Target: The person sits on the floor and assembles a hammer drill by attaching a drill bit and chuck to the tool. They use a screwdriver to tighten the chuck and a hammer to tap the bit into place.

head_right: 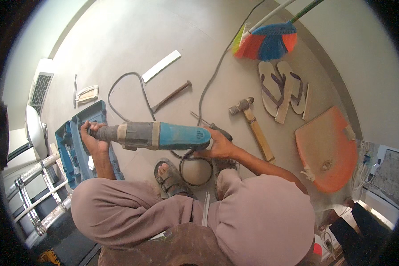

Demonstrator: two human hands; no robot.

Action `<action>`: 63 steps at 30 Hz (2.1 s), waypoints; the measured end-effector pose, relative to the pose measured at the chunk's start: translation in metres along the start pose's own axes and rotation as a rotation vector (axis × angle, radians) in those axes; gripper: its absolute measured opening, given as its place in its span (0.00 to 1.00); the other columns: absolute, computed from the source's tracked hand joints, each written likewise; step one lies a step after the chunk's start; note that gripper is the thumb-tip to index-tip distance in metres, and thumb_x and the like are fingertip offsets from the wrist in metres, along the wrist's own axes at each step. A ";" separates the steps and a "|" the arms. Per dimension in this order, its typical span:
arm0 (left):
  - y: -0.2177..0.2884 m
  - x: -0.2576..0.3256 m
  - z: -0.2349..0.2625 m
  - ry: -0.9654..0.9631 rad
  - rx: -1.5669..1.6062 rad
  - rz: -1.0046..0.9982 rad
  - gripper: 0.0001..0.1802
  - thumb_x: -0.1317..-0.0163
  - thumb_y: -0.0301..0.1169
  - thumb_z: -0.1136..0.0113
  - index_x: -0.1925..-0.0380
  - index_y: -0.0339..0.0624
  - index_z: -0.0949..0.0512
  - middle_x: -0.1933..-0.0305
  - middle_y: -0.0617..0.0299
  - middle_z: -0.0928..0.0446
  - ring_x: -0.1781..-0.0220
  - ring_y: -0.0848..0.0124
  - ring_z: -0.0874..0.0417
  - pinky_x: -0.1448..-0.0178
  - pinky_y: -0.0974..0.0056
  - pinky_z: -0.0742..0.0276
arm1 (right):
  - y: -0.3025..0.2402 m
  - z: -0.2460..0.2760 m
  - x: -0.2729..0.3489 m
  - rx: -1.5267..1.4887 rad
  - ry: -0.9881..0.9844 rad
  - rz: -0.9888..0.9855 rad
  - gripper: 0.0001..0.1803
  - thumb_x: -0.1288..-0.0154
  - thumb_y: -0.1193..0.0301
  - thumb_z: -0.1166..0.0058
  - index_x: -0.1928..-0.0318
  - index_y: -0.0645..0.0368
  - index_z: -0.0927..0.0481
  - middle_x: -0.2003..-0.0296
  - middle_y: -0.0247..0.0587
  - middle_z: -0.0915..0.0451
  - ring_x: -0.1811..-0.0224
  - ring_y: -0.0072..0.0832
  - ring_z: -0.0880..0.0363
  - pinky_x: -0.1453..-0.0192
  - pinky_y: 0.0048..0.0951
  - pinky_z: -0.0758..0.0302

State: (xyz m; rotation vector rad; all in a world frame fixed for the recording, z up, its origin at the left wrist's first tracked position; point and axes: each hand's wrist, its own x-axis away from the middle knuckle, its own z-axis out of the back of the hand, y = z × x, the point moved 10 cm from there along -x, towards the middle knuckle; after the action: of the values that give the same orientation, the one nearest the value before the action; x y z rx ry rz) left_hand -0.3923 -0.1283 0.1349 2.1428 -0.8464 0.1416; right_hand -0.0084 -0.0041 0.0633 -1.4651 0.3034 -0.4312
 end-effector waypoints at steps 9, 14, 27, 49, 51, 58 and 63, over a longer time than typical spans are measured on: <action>-0.001 0.028 -0.011 -0.421 0.221 0.200 0.08 0.34 0.35 0.44 0.66 0.46 0.30 0.79 0.71 0.36 0.81 0.80 0.32 0.64 0.67 0.24 | -0.020 -0.055 0.038 0.008 -0.079 0.234 0.48 0.54 0.71 0.23 0.31 0.59 0.33 0.38 0.46 0.27 0.35 0.42 0.28 0.29 0.41 0.33; 0.001 0.034 0.009 -0.414 0.217 0.218 0.09 0.34 0.34 0.42 0.65 0.44 0.31 0.79 0.71 0.37 0.83 0.82 0.32 0.68 0.69 0.25 | -0.018 -0.067 0.051 -0.048 -0.167 0.180 0.45 0.55 0.68 0.32 0.32 0.56 0.34 0.37 0.48 0.29 0.32 0.46 0.33 0.27 0.45 0.38; 0.014 0.027 0.026 -0.056 0.019 0.026 0.08 0.36 0.34 0.39 0.70 0.47 0.27 0.79 0.72 0.30 0.82 0.82 0.29 0.67 0.71 0.26 | -0.081 -0.002 0.017 0.290 -0.206 -0.115 0.39 0.52 0.57 0.26 0.42 0.60 0.29 0.48 0.50 0.29 0.43 0.44 0.27 0.40 0.44 0.29; -0.026 0.020 0.000 -0.033 0.059 0.125 0.08 0.36 0.35 0.39 0.73 0.50 0.27 0.80 0.74 0.29 0.77 0.79 0.26 0.58 0.64 0.23 | -0.005 0.000 0.004 0.038 -0.145 0.028 0.40 0.56 0.60 0.25 0.41 0.58 0.26 0.41 0.49 0.25 0.35 0.44 0.28 0.32 0.39 0.33; -0.019 0.022 -0.010 -0.049 0.010 0.087 0.08 0.36 0.35 0.39 0.72 0.51 0.27 0.80 0.74 0.30 0.77 0.80 0.26 0.57 0.65 0.23 | 0.019 -0.017 0.004 0.118 -0.243 0.097 0.42 0.54 0.60 0.28 0.35 0.56 0.26 0.36 0.49 0.26 0.33 0.45 0.29 0.29 0.44 0.36; -0.029 0.025 -0.030 -0.092 -0.005 0.137 0.06 0.38 0.35 0.39 0.70 0.47 0.23 0.71 0.67 0.22 0.62 0.70 0.17 0.53 0.55 0.18 | 0.019 -0.022 0.023 0.292 -0.144 0.230 0.34 0.57 0.63 0.27 0.46 0.58 0.21 0.51 0.46 0.18 0.43 0.42 0.22 0.32 0.48 0.35; -0.026 0.039 -0.025 -0.080 -0.045 0.136 0.06 0.38 0.36 0.39 0.71 0.48 0.22 0.69 0.69 0.21 0.59 0.72 0.16 0.50 0.55 0.18 | 0.016 -0.031 0.029 0.297 -0.118 0.298 0.33 0.58 0.62 0.28 0.47 0.55 0.20 0.49 0.44 0.18 0.40 0.40 0.22 0.28 0.50 0.40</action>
State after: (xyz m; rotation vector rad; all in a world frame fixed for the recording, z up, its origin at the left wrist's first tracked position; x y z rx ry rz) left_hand -0.3415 -0.1195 0.1486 2.0603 -1.0332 0.1058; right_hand 0.0052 -0.0439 0.0461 -1.1274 0.3412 -0.1404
